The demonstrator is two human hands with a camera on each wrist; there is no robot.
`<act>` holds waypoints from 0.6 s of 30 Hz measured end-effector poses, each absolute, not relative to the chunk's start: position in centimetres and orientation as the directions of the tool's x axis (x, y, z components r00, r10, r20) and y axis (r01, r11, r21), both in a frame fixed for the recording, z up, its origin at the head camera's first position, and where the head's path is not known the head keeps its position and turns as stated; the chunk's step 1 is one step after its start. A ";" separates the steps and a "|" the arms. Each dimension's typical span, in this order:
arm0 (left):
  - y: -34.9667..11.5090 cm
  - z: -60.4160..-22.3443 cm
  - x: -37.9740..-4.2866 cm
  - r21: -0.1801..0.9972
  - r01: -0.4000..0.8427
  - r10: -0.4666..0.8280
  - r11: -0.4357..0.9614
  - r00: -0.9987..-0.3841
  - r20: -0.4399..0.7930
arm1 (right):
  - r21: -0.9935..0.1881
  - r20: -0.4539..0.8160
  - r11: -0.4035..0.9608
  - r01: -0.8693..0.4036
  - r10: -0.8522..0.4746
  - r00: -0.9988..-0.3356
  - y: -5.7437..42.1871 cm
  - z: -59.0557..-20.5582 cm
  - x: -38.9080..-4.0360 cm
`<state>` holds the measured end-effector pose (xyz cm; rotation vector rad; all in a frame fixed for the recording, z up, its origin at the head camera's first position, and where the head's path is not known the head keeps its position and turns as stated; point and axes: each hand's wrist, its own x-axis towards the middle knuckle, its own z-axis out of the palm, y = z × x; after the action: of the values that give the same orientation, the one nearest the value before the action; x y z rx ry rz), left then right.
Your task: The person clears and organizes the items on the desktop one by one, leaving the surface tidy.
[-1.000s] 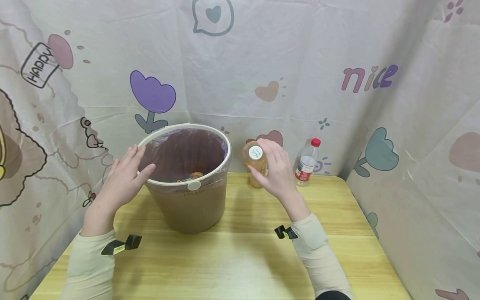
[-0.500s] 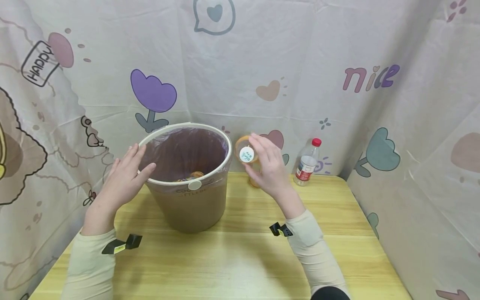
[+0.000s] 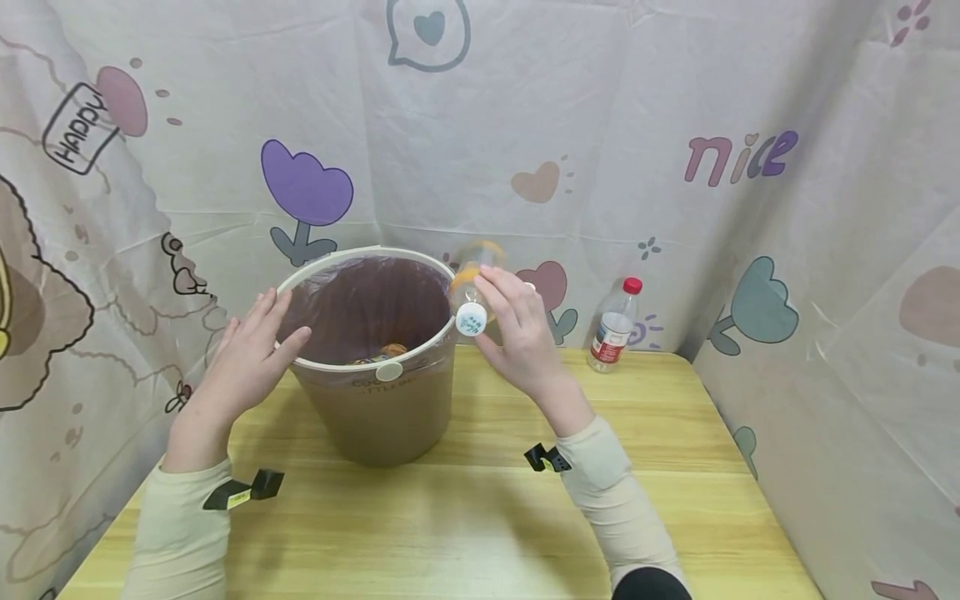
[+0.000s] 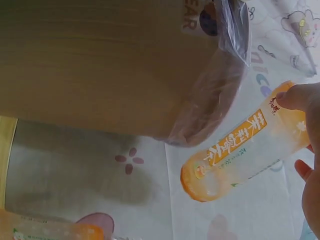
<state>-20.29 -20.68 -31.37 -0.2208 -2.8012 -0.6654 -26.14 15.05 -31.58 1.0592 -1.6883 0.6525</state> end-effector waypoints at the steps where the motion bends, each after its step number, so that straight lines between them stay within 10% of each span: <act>1: -20.7 -31.4 -20.3 0.420 0.207 0.089 0.883 -0.955 0.283 | 0.063 0.934 0.469 -0.881 -0.339 -0.114 14.9 -31.6 -26.1; 18: -20.7 -31.4 -20.3 0.420 0.207 0.090 0.884 -0.956 0.281 | 0.079 0.927 0.380 -0.922 -0.369 -0.072 13.5 -31.8 -25.6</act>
<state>-20.33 -20.74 -31.43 -0.2241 -2.7989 -0.6653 -25.58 13.50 -31.81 1.1647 -1.6419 0.6941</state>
